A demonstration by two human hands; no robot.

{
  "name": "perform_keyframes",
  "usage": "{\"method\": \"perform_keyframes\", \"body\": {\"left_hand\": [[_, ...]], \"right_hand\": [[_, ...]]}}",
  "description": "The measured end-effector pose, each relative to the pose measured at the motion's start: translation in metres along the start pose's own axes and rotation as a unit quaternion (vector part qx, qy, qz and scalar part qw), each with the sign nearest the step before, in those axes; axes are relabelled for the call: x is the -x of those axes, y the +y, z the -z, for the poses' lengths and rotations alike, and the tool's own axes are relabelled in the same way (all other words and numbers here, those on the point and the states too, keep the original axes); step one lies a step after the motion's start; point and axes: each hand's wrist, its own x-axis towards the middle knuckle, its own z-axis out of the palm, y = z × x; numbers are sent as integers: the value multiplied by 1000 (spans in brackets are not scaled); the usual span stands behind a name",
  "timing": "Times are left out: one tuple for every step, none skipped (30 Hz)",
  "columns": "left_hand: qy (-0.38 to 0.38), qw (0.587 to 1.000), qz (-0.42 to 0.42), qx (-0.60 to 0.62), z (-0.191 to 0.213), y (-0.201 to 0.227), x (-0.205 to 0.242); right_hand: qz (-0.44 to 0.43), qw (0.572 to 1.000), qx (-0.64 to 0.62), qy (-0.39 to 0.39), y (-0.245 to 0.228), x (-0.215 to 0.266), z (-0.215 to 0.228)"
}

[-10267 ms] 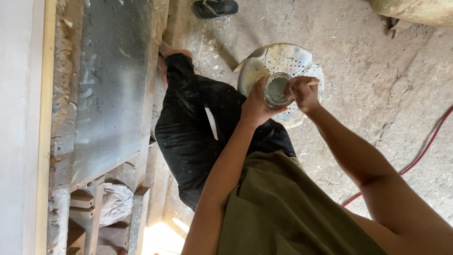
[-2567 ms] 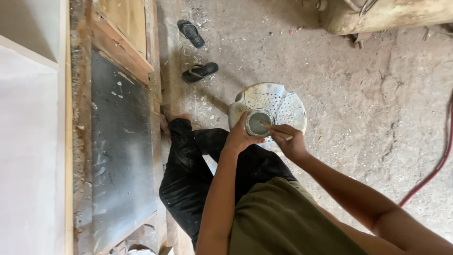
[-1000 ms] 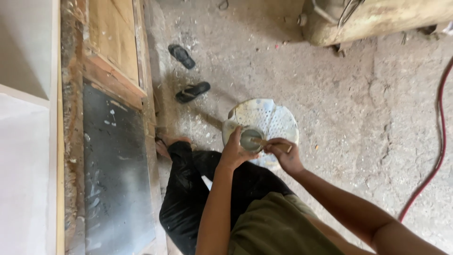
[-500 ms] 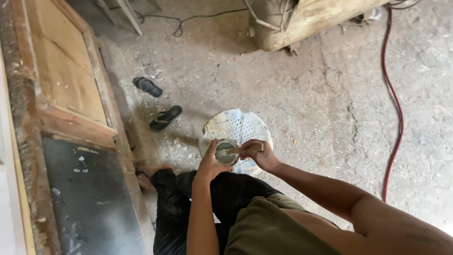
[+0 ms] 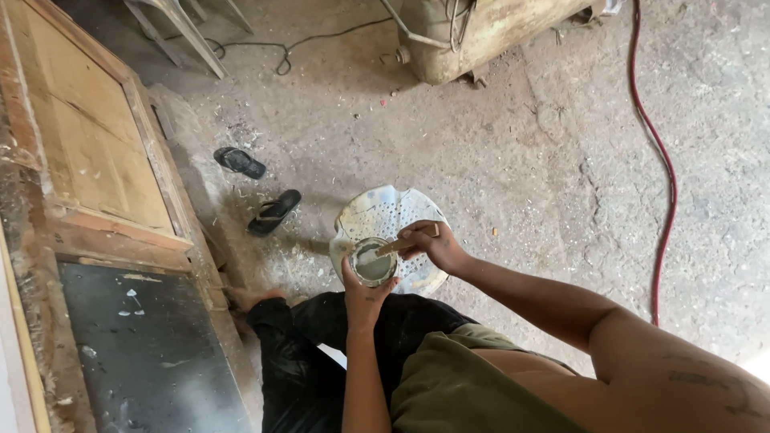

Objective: Stirring a liquid in a small container using a wooden stick

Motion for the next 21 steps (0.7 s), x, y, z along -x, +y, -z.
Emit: {"method": "perform_keyframes", "body": {"left_hand": [[-1,1000,2,1,4,4,1],[-21,1000,22,8,9,9,2],[-40,998,42,15,14,14,3],[-36,998,42,15,14,14,4],[-48,998,48,15,15,13,4],[-59,997,55,13,17,12,5],[-54,997,55,13,21,19,8],[-67,996,51,18,24,25,11],[-80,995,47,22,27,30,14],[-78,996,47,23,27,27,12],[-82,995,57,24,26,24,9],[-88,993,69,25,26,20,8],[-88,993,70,25,26,14,6],[-88,994,55,24,25,9,4],[-89,995,40,22,24,3,1],[-92,995,40,24,26,11,4],[-90,995,41,19,28,19,7],[-90,995,39,10,32,28,9],[-95,995,38,9,28,19,6],[-94,994,47,-1,26,12,2],[-94,994,55,-12,24,4,-3]], "right_hand": [[-2,1000,1,1,4,-2,1],[3,1000,23,-16,7,-4,2],[9,998,44,-33,9,-6,2],[9,998,45,-37,16,-8,2],[1,996,69,-49,22,-9,2],[-6,994,93,-63,29,-11,-1],[-6,993,92,-69,40,-15,-1],[-9,992,100,-70,51,-18,-1],[-12,991,108,-72,62,-21,0],[-11,991,109,-75,53,-20,-2],[-14,988,126,-88,43,-19,-4],[-18,985,143,-100,35,-17,-6],[-18,984,143,-101,25,-17,-6],[-4,988,126,-87,14,-18,-3],[11,991,109,-74,2,-18,-1],[9,991,111,-72,-6,-18,-3],[11,990,111,-82,-15,-19,-6],[14,990,108,-89,-24,-19,-9],[14,990,108,-84,-12,-21,-4],[10,987,124,-104,-1,-26,-2],[5,982,140,-124,10,-30,0]]}}
